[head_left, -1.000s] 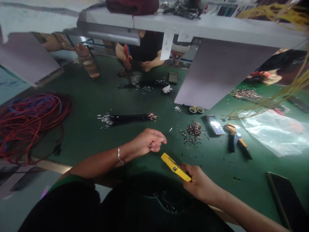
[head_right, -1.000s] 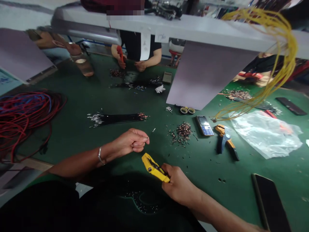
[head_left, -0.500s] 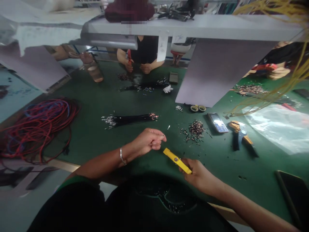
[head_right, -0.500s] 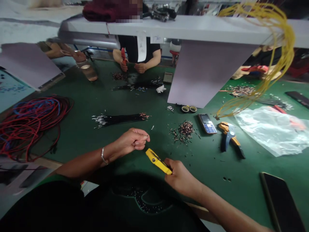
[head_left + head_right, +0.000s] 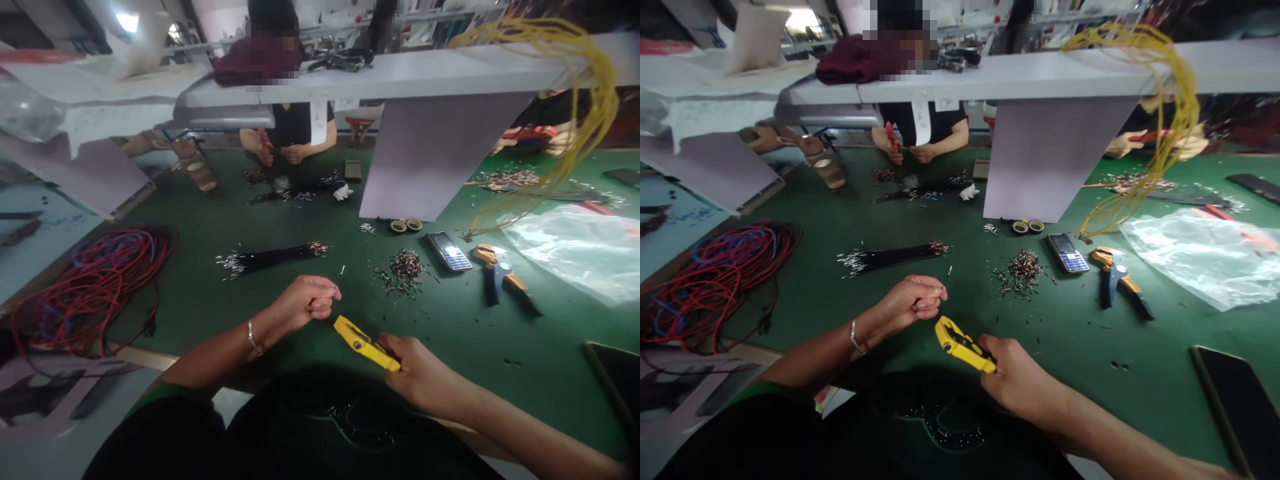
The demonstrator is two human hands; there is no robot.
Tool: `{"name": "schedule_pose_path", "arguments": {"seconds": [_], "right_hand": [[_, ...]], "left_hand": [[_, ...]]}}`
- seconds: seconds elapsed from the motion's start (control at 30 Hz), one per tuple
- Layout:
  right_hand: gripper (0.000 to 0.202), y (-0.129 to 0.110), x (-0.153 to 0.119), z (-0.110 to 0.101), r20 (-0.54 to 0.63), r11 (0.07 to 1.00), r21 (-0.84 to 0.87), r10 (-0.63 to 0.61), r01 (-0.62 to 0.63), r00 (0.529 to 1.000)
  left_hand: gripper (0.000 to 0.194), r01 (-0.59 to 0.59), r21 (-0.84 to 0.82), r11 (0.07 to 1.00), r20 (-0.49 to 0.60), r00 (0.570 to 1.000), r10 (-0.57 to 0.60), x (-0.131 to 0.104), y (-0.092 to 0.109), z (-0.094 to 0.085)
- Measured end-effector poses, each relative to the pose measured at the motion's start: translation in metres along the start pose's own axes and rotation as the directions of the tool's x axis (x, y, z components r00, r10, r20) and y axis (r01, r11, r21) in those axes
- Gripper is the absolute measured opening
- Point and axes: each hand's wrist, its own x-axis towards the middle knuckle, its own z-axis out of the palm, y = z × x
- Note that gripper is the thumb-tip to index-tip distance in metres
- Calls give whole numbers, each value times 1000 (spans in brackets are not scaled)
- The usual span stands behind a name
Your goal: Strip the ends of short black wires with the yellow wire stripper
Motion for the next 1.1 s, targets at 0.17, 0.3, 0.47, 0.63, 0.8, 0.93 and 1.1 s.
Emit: {"name": "schedule_pose_path", "arguments": {"seconds": [0.17, 0.3, 0.47, 0.63, 0.8, 0.93, 1.1], "right_hand": [[16, 2, -1, -3, -11, 1000, -3, -11, 11, 1000], [15, 5, -2, -3, -32, 1000, 25, 1, 0, 999], [15, 7, -5, 3, -48, 999, 34, -33, 35, 998], [15, 4, -8, 1, -58, 999, -33, -45, 44, 997], [14, 10, -3, -1, -45, 1000, 26, 7, -6, 999], [13, 18, 1, 2, -41, 997, 75, 18, -14, 999], [13, 13, 3, 8, -126, 981, -159, -135, 115, 983]], "left_hand": [[6, -27, 25, 999, -76, 997, 29, -4, -2, 3], [4, -31, 15, 999, -37, 999, 32, -4, -3, 5], [6, -45, 15, 999, -78, 996, 46, -4, -3, 7], [5, -31, 40, 999, -55, 998, 34, -6, -6, 7], [8, -48, 28, 998, -88, 995, 50, -5, -7, 8], [9, -61, 17, 998, -90, 994, 62, -6, -8, 10], [8, -75, 7, 997, -127, 989, 75, -8, -6, 4]]}}
